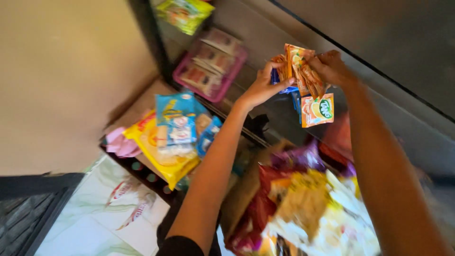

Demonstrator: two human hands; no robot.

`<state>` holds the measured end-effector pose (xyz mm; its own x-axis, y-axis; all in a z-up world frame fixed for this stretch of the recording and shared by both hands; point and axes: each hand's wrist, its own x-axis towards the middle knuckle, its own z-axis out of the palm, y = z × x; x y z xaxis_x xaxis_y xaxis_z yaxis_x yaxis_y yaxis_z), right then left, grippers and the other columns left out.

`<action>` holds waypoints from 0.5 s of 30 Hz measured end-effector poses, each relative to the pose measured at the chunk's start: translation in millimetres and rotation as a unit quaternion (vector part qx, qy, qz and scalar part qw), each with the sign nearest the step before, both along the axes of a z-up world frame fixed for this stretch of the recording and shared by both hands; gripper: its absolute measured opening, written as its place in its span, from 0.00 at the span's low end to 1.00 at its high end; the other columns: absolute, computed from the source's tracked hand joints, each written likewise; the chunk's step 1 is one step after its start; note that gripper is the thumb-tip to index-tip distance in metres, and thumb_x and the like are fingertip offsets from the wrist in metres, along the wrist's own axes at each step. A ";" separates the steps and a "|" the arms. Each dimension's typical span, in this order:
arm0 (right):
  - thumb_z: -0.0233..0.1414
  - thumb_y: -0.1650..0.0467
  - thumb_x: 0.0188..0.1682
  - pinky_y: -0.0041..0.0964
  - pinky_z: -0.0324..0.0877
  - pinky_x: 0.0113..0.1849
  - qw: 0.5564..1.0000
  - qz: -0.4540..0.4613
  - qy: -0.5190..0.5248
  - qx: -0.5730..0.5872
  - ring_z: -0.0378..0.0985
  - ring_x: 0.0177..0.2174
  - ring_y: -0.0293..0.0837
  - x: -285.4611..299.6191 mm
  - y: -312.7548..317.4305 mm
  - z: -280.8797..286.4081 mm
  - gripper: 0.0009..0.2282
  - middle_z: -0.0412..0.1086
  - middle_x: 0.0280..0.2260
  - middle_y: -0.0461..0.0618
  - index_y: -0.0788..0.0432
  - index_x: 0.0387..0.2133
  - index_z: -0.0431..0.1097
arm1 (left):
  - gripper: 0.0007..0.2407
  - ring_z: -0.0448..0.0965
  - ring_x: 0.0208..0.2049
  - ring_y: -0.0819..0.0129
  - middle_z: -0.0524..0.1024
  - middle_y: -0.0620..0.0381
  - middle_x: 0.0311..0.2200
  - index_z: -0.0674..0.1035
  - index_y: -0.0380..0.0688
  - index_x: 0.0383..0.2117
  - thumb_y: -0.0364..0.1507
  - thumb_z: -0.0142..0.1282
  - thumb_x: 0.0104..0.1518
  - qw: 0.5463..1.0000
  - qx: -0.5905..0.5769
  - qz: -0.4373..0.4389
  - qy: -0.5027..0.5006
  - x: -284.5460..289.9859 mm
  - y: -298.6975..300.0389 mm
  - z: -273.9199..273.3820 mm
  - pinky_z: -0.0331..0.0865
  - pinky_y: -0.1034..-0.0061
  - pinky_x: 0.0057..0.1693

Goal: Sorting and organizing various small packaged grocery snacks, instant coffee, and drink mixes on lower display shelves.

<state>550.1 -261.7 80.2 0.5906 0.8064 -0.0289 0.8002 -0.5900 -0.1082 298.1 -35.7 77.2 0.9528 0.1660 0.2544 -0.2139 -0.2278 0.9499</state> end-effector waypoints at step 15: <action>0.55 0.69 0.59 0.55 0.61 0.61 0.932 -0.199 -0.199 0.228 0.64 0.59 0.66 -180.1 -249.7 59.0 0.19 0.64 0.59 0.69 0.64 0.61 0.64 | 0.43 0.25 0.70 0.24 0.19 0.17 0.67 0.41 0.67 0.73 0.38 0.65 0.59 0.973 0.131 -0.172 0.079 3.0 -157.9 -3.3 0.46 0.53 0.71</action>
